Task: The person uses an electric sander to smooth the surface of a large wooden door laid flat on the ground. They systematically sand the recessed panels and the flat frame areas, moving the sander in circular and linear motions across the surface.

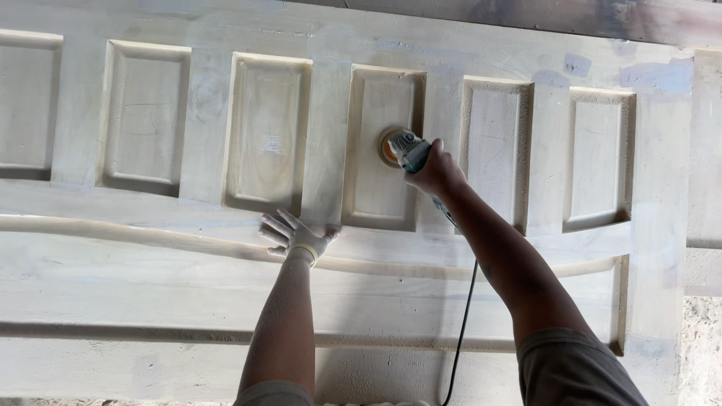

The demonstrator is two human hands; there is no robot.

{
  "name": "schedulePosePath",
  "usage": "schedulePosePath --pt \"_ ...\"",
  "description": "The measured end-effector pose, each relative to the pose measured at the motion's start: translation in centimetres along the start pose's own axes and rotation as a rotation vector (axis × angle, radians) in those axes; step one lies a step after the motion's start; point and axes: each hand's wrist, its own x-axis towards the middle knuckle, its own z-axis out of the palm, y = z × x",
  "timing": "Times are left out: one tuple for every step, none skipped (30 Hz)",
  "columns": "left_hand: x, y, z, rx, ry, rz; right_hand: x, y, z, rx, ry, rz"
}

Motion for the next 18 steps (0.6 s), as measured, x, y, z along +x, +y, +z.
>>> schedulePosePath --pt "0.1 0.1 0.0 0.001 0.002 -0.004 1.1 -0.3 -0.3 0.010 0.016 -0.015" --pt "0.3 0.2 -0.1 0.001 -0.010 0.002 2.2 -0.5 -0.8 0.020 0.032 -0.029" --pt "0.3 0.1 0.0 0.000 -0.022 -0.001 3.1 -0.8 -1.1 0.029 0.037 -0.013" --pt "0.3 0.0 0.0 -0.001 -0.034 -0.003 4.0 -1.2 -1.5 0.039 0.041 0.003" --pt "0.4 -0.1 0.1 0.008 -0.024 -0.001 4.9 -1.6 -1.9 0.048 0.046 0.018" --pt "0.5 0.0 0.2 0.017 -0.014 0.000 5.7 -1.9 -2.3 0.040 0.058 0.032" --pt "0.5 -0.1 0.3 0.027 -0.004 0.000 6.4 -2.3 -2.7 0.032 0.069 0.044" --pt "0.5 -0.1 0.3 0.032 -0.003 -0.003 6.9 -2.7 -3.0 0.025 0.080 0.057" --pt "0.5 -0.1 0.4 0.038 -0.002 -0.003 7.5 -3.1 -3.3 0.023 0.076 0.064" --pt "0.5 -0.1 0.4 0.043 0.000 -0.003 7.9 -3.4 -3.5 0.022 0.073 0.070" --pt "0.4 -0.3 0.4 0.036 -0.014 0.002 8.2 -3.7 -3.5 0.022 0.069 0.078" --pt "0.3 -0.5 0.4 0.028 -0.028 0.007 8.3 -4.1 -3.4 0.022 0.064 0.078" --pt "0.5 -0.2 0.3 0.020 -0.039 0.013 8.8 -4.6 -3.7 0.023 0.063 0.074" --pt "0.7 0.0 0.3 0.025 -0.038 0.008 9.2 -5.1 -3.9 0.024 0.061 0.071" --pt "0.8 0.0 0.3 0.028 -0.038 -0.002 9.4 -5.6 -3.8 0.017 0.068 0.056" --pt "0.9 -0.1 0.3 0.030 -0.039 -0.011 9.6 -6.2 -3.6 0.009 0.074 0.041" --pt "1.0 -0.4 0.4 0.022 -0.038 -0.014 9.7 -6.5 -3.3 0.003 0.078 0.029" --pt "1.1 -0.6 0.5 0.014 -0.037 -0.018 9.8 -7.0 -3.1 0.010 0.071 0.012"
